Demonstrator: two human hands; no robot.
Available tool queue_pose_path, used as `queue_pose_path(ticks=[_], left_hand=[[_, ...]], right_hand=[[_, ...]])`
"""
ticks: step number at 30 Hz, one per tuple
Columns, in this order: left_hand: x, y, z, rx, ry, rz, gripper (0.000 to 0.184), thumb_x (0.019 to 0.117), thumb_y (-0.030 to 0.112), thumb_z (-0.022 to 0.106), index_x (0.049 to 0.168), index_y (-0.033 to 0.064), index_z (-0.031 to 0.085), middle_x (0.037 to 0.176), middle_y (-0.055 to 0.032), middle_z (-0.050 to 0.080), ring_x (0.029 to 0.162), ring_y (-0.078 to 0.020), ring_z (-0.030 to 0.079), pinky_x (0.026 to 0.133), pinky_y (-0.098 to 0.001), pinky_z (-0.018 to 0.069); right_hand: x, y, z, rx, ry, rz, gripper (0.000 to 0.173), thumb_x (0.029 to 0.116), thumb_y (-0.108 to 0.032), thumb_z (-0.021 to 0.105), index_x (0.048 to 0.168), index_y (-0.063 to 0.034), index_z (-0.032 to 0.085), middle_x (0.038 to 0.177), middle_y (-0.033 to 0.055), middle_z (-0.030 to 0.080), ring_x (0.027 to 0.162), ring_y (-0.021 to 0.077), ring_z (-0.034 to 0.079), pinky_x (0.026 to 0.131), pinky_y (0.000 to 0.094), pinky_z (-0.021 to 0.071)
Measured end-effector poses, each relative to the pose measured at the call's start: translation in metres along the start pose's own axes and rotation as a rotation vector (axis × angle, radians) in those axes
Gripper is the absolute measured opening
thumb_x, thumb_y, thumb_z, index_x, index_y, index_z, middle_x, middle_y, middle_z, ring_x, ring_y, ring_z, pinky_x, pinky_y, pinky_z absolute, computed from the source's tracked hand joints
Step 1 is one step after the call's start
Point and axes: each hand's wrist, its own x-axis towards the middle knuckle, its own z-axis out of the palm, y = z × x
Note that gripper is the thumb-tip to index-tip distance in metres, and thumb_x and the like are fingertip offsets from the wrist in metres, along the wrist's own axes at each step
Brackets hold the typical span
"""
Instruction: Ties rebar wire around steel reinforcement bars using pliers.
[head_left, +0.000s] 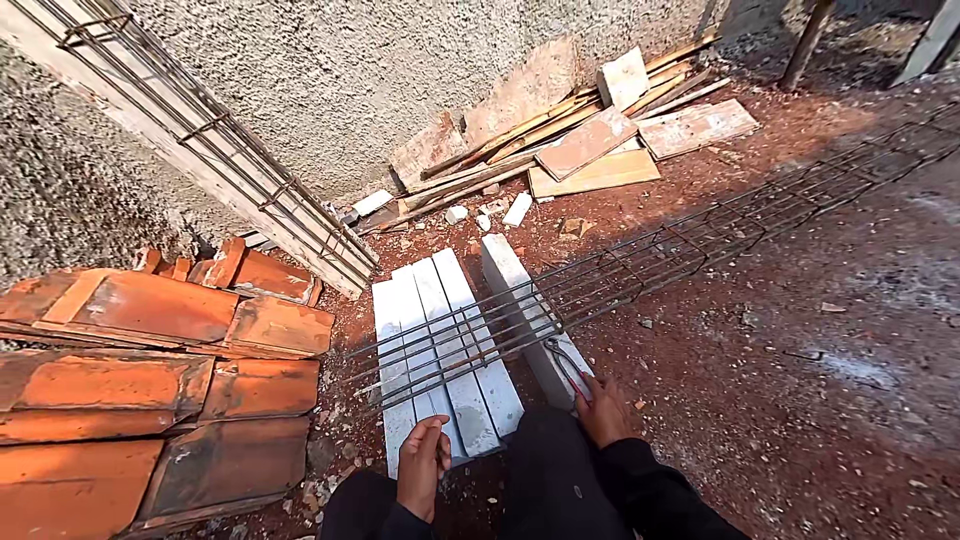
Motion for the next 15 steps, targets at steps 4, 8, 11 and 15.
queue_pose_path(ticks=[4, 8, 11, 15], left_hand=[[-0.008, -0.012, 0.023, 0.103, -0.144, 0.037, 0.03, 0.1093, 0.015, 0.045, 0.118, -0.0033, 0.067, 0.068, -0.0065, 0.061, 0.05, -0.0103, 0.052, 0.046, -0.0223, 0.044], [-0.022, -0.018, 0.048, 0.177, -0.218, 0.091, 0.025, 0.1075, 0.014, 0.047, 0.108, -0.0016, 0.067, 0.067, -0.0066, 0.065, 0.051, -0.0123, 0.057, 0.048, -0.0255, 0.0484], [-0.023, -0.017, 0.042, 0.277, -0.239, 0.114, 0.031, 0.1088, 0.019, 0.047, 0.111, -0.0001, 0.071, 0.082, -0.0074, 0.074, 0.07, -0.0156, 0.071, 0.063, -0.0301, 0.0596], [-0.007, -0.012, 0.022, 0.294, -0.199, 0.198, 0.04, 0.1094, 0.024, 0.042, 0.11, 0.0015, 0.074, 0.1, -0.0086, 0.078, 0.096, -0.0197, 0.074, 0.088, -0.036, 0.0591]], right_hand=[[-0.054, -0.108, -0.017, 0.516, -0.219, -0.244, 0.04, 0.1062, -0.036, 0.053, 0.136, -0.0146, 0.067, 0.128, 0.003, 0.069, 0.115, 0.0116, 0.067, 0.1, 0.0343, 0.0556], [-0.098, -0.175, -0.021, 0.881, -0.325, -0.172, 0.028, 0.1062, -0.023, 0.056, 0.123, -0.0085, 0.073, 0.11, 0.0017, 0.076, 0.099, 0.0079, 0.072, 0.089, 0.0293, 0.0592], [-0.094, -0.18, -0.02, 1.0, -0.286, -0.073, 0.026, 0.1077, -0.016, 0.052, 0.111, -0.0052, 0.076, 0.092, 0.0021, 0.077, 0.084, 0.0097, 0.071, 0.08, 0.0288, 0.0587], [-0.09, -0.177, -0.034, 1.146, -0.277, 0.034, 0.024, 0.1083, -0.01, 0.047, 0.106, 0.0005, 0.069, 0.076, 0.0072, 0.065, 0.069, 0.0165, 0.065, 0.069, 0.0324, 0.059]])
